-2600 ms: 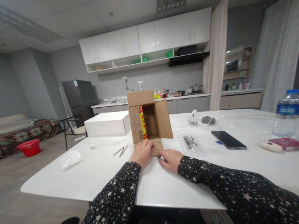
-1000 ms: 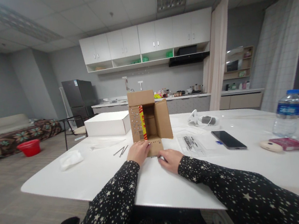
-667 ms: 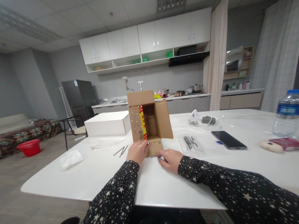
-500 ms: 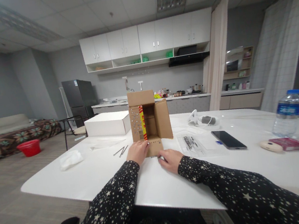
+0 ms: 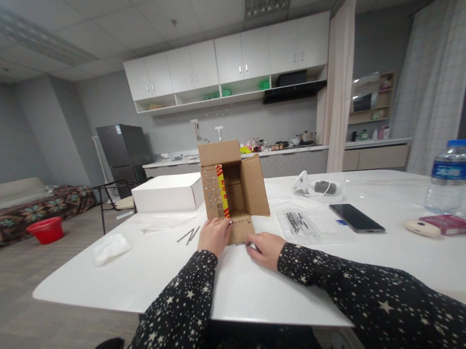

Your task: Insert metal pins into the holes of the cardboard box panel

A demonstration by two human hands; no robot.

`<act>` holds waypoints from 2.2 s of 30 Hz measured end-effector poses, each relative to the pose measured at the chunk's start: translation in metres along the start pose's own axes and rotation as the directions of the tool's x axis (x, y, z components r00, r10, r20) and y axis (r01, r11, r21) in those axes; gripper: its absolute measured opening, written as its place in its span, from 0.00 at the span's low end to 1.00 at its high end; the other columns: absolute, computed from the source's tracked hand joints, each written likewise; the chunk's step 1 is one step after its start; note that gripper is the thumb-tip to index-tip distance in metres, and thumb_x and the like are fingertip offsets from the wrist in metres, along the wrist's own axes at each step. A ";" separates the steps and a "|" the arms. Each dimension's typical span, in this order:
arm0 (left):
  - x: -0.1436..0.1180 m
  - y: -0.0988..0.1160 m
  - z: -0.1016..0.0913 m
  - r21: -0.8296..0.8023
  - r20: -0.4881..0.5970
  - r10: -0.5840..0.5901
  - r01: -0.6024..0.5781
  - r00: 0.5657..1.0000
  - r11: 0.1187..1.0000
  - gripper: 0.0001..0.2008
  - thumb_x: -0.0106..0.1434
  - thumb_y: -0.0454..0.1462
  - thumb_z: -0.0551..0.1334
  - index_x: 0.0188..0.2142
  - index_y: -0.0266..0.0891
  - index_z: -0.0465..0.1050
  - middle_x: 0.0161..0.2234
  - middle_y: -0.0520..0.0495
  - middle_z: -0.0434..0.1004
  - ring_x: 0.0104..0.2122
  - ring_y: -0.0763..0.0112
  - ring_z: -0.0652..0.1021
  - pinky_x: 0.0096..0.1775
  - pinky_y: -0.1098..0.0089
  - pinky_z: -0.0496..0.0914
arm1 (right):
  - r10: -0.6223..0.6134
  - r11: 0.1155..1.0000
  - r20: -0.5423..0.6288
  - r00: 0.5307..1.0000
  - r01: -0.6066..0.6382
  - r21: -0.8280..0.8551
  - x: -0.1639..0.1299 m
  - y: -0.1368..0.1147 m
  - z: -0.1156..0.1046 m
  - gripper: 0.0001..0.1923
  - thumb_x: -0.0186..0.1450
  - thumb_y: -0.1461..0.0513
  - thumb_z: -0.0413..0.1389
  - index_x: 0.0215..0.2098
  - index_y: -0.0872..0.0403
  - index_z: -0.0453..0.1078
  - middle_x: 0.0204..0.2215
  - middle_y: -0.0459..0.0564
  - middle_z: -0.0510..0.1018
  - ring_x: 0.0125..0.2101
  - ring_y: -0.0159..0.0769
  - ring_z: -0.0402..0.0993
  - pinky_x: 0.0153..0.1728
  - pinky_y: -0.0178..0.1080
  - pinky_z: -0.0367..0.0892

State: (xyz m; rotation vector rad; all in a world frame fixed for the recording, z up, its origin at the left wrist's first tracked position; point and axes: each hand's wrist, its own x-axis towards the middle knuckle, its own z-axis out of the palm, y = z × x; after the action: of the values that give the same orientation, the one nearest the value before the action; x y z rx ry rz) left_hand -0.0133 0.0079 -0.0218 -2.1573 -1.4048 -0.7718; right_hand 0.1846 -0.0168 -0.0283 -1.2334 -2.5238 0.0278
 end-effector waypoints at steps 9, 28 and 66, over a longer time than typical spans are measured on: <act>0.001 -0.002 0.004 -0.058 -0.021 -0.008 0.007 1.000 0.998 0.10 0.67 0.38 0.53 0.38 0.40 0.73 0.35 0.45 0.79 0.37 0.66 0.76 0.40 0.65 0.68 | 0.002 1.000 -0.003 1.000 -0.002 -0.001 0.000 -0.002 -0.001 0.13 0.66 0.59 0.47 0.44 0.52 0.69 0.38 0.50 0.78 0.38 0.36 0.72 0.36 0.35 0.58; 0.003 -0.001 0.006 -0.100 -0.015 -0.010 0.008 1.000 0.995 0.11 0.68 0.39 0.52 0.39 0.40 0.74 0.35 0.45 0.78 0.36 0.66 0.75 0.40 0.65 0.68 | -0.005 1.000 -0.001 1.000 0.005 -0.006 -0.001 -0.002 -0.001 0.12 0.66 0.59 0.47 0.44 0.52 0.69 0.39 0.50 0.77 0.39 0.35 0.72 0.37 0.35 0.58; 0.002 0.001 0.005 -0.016 -0.125 0.004 -0.006 0.992 1.000 0.14 0.69 0.40 0.50 0.47 0.39 0.70 0.40 0.45 0.79 0.39 0.65 0.76 0.41 0.64 0.68 | -0.001 1.000 -0.016 1.000 0.001 -0.004 0.001 -0.002 0.002 0.12 0.65 0.59 0.47 0.43 0.52 0.69 0.37 0.50 0.78 0.37 0.35 0.72 0.36 0.35 0.58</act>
State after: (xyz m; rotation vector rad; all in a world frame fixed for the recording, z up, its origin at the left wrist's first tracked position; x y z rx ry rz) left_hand -0.0102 0.0121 -0.0240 -2.0856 -1.3333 -0.9032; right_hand 0.1823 -0.0170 -0.0297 -1.2292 -2.5117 0.0126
